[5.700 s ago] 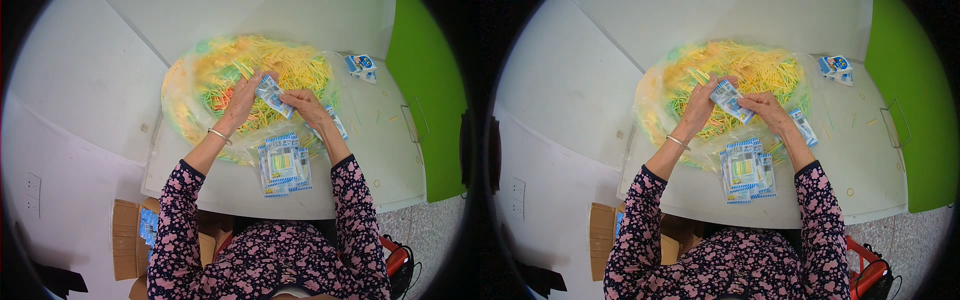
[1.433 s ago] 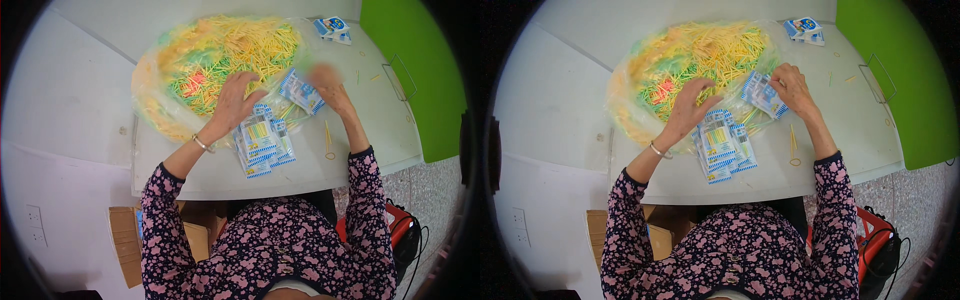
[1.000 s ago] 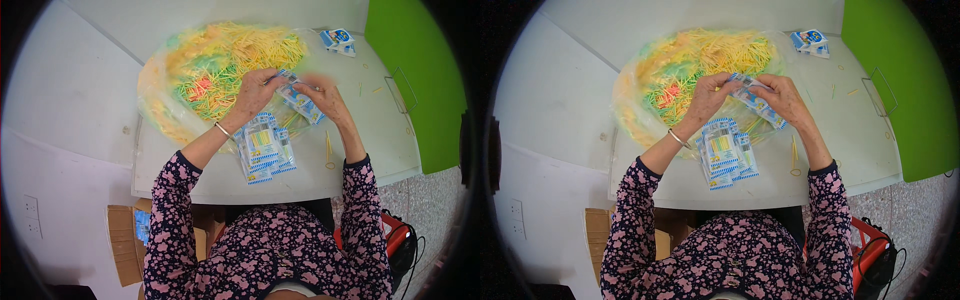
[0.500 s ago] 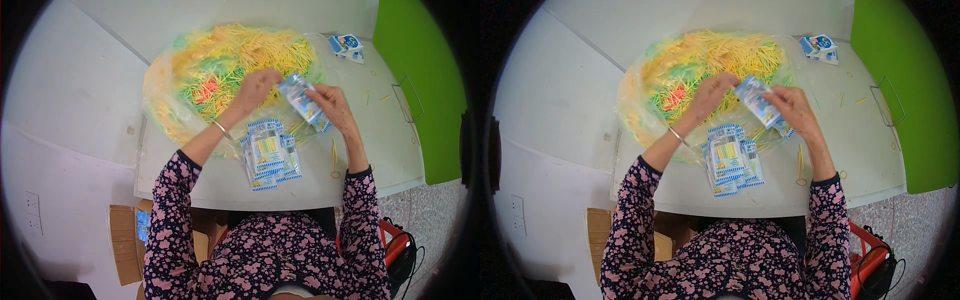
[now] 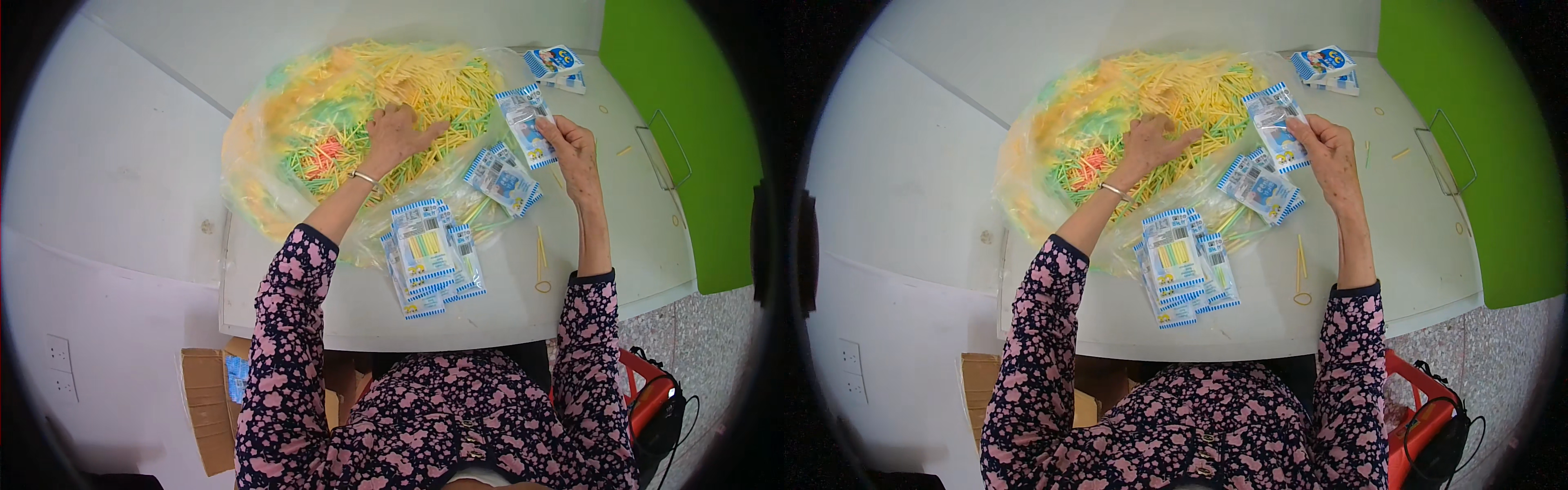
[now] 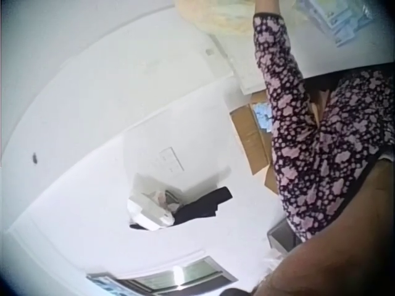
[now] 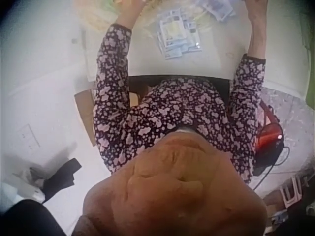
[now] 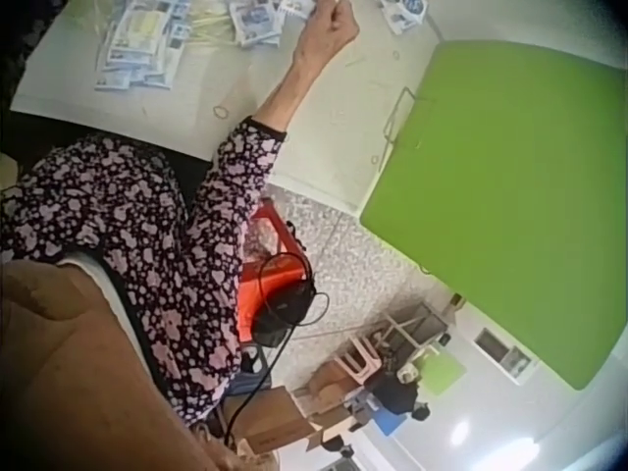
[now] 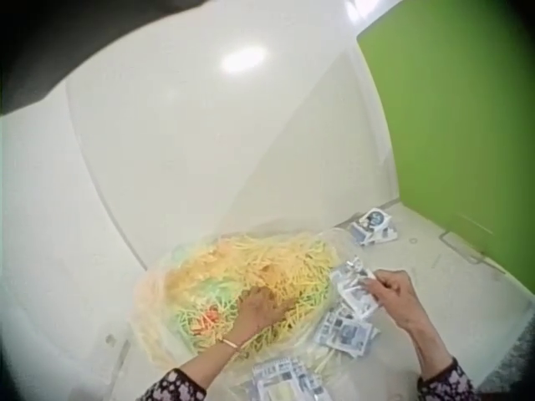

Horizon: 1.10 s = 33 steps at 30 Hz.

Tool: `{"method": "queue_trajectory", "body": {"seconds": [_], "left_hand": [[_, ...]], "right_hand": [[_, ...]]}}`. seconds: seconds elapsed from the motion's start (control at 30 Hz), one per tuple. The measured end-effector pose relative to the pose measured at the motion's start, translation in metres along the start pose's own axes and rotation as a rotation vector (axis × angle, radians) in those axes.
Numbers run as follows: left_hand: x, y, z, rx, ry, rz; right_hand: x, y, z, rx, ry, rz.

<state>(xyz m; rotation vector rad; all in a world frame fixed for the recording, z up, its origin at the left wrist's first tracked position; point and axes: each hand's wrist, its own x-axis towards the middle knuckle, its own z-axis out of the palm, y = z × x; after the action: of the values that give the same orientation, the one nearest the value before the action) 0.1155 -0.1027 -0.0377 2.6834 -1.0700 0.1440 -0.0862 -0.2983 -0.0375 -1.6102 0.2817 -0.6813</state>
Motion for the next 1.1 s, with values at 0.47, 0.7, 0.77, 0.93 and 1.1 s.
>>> {"method": "queue_trajectory", "body": {"seconds": [0.47,0.7,0.77,0.93,1.1], "left_hand": [[0.022,0.033,-0.011,0.38,-0.384,0.326],[0.017,0.015,0.039,0.483,0.134,0.458],[0.016,0.012,0.036,0.434,0.151,0.469],[0.011,0.002,0.025,0.183,0.117,0.338],[0.01,0.001,-0.017,-0.124,-0.083,0.144]], "right_hand": [[-0.004,-0.006,0.005,-0.011,-0.002,-0.01],[-0.008,-0.011,0.011,0.032,-0.017,-0.027],[-0.008,-0.011,0.008,0.024,-0.011,-0.032],[-0.009,-0.011,0.012,0.031,-0.009,-0.017],[-0.003,0.001,0.011,-0.001,-0.045,-0.012]]}}
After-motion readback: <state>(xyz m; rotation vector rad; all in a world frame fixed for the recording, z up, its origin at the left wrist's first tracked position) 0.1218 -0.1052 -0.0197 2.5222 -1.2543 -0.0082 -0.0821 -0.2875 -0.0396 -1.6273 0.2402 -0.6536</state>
